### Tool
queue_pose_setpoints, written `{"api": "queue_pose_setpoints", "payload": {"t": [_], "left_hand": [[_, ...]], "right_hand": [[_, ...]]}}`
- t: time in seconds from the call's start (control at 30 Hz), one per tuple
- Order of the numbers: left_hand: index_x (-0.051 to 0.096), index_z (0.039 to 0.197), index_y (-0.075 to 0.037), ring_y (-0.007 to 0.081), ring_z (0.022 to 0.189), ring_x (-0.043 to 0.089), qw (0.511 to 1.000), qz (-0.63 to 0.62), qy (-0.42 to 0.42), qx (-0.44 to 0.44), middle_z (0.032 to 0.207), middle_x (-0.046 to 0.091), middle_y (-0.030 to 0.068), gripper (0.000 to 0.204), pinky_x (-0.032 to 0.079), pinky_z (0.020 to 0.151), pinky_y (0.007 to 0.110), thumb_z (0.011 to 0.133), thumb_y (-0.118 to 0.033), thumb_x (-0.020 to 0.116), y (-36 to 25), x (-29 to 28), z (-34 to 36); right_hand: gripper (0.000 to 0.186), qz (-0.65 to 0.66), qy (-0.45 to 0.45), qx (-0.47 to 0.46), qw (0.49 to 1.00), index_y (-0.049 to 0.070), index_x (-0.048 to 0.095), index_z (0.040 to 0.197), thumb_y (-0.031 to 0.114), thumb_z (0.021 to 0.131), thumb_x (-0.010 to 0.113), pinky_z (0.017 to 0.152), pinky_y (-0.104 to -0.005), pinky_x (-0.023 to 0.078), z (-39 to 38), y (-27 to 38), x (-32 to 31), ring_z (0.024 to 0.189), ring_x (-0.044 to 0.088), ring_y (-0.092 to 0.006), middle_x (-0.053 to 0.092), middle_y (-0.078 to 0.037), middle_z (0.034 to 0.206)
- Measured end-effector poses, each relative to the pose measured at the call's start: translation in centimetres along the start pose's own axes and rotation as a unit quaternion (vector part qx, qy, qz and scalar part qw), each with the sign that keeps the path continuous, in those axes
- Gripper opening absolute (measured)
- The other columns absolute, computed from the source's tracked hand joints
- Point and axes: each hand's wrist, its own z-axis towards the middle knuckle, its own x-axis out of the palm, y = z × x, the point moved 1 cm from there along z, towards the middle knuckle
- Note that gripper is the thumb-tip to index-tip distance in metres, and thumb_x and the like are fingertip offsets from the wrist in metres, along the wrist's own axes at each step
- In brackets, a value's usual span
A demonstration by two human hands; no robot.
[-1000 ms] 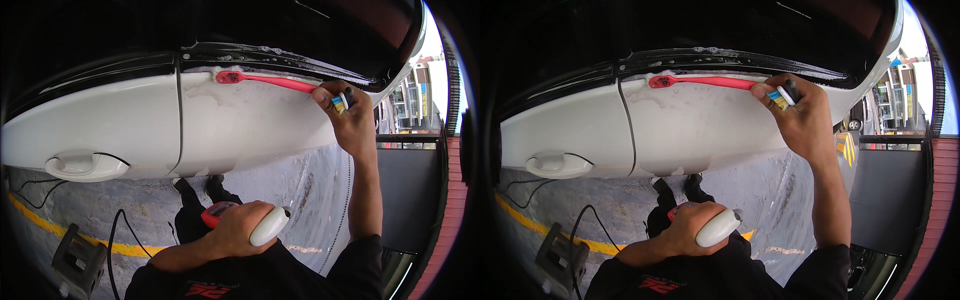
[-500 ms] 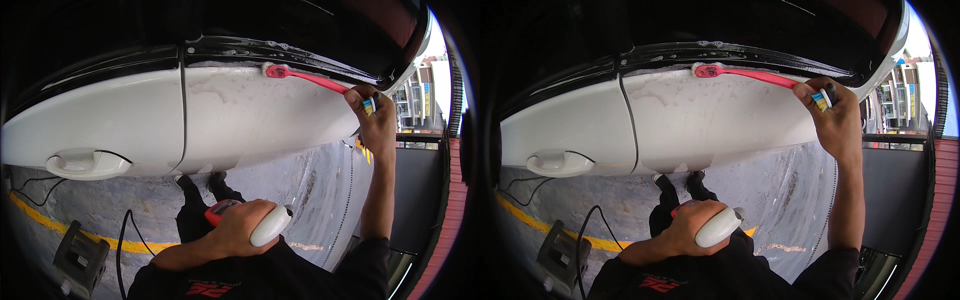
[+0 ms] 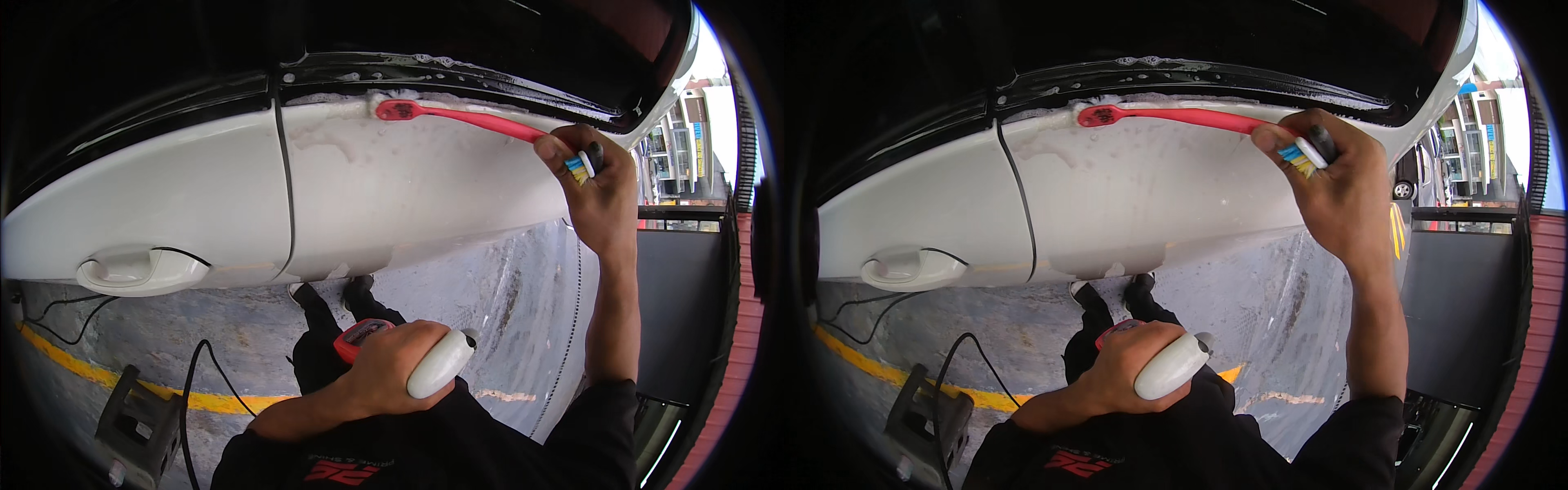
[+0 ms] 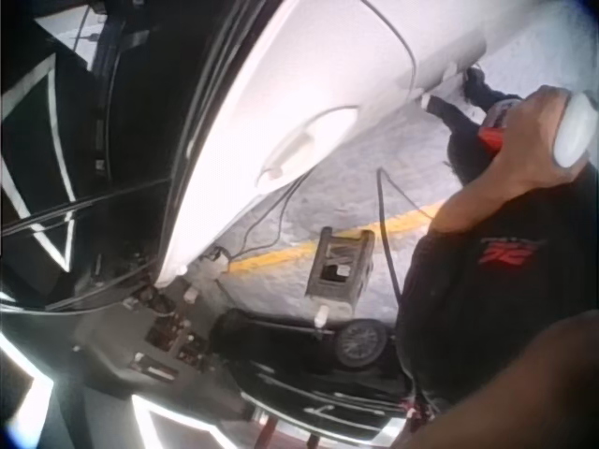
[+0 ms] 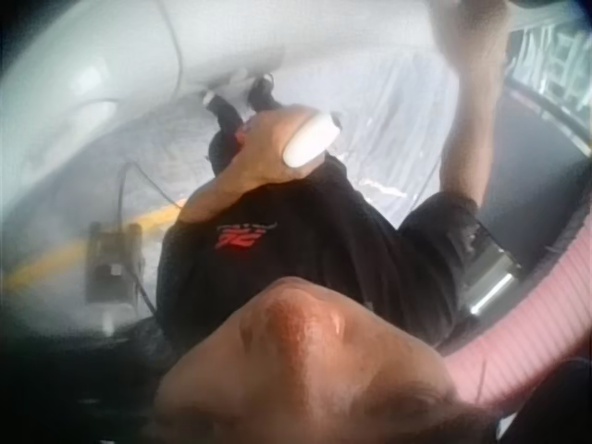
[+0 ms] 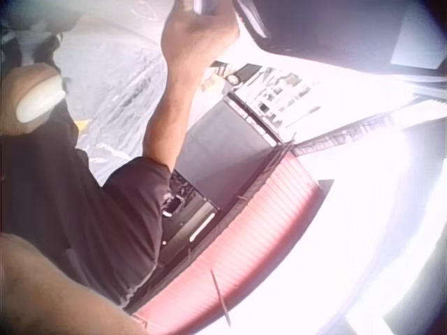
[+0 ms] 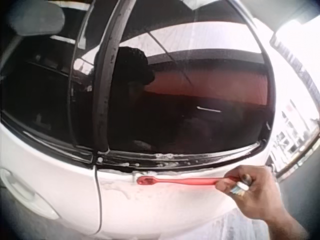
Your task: The person scrubs the door handle of a white car using a toothbrush and a small brush, applying cleaning solution from a spray bottle. They then move to the rear door, spraying and scrubbing the window trim and door panel with the same brushes.
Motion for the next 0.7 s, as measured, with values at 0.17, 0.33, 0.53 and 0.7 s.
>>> {"api": "queue_pose_setpoints", "payload": {"t": [0.17,0.33,0.53,0.7], "left_hand": [[0.061,0.111,-0.002,0.0308,0.084,0.07,1.0,-0.01,0.006,-0.002,0.1,0.068,0.0139,0.05,0.056,0.071,0.038,0.07,-0.022,0.081,0.7,0.3,-0.4],[0.065,0.103,-0.001,0.025,0.077,0.07,1.0,-0.005,-0.02,0.004,0.09,0.069,0.0123,0.041,0.056,0.071,0.032,0.067,-0.012,0.08,0.0,0.5,-0.3],[0.064,0.103,-0.001,0.0259,0.076,0.07,1.0,0.006,-0.007,-0.008,0.09,0.069,0.012,0.041,0.056,0.07,0.034,0.067,-0.012,0.08,-0.1,1.0,-0.1],[0.065,0.103,-0.001,0.0257,0.076,0.07,1.0,0.007,-0.008,0.001,0.091,0.069,0.012,0.04,0.056,0.069,0.033,0.067,-0.012,0.08,-0.7,1.4,0.3]], "right_hand": [[0.045,0.026,-0.016,-0.001,1.0,-0.002,0.071,0.088,0.043,0.086,0.077,0.054,-0.0266,0.042,-0.6,-0.3,-0.7,0.055,0.052,-0.0115,0.06,-0.005,0.063],[0.045,-0.011,-0.011,0.0,1.0,-0.002,0.071,0.088,0.043,0.087,0.075,0.053,-0.0275,0.042,-0.5,-0.6,-0.9,0.055,0.053,-0.0111,0.06,-0.005,0.062],[0.039,0.024,-0.009,-0.028,0.999,-0.002,0.071,0.087,0.037,0.089,0.075,0.051,-0.0256,0.042,-1.0,1.2,0.4,0.052,0.055,-0.0117,0.06,-0.007,0.059],[0.04,0.023,0.006,-0.025,0.999,-0.001,0.071,0.086,0.038,0.088,0.076,0.049,-0.0292,0.04,-1.2,2.0,0.9,0.051,0.05,-0.0111,0.056,-0.006,0.056]]}}
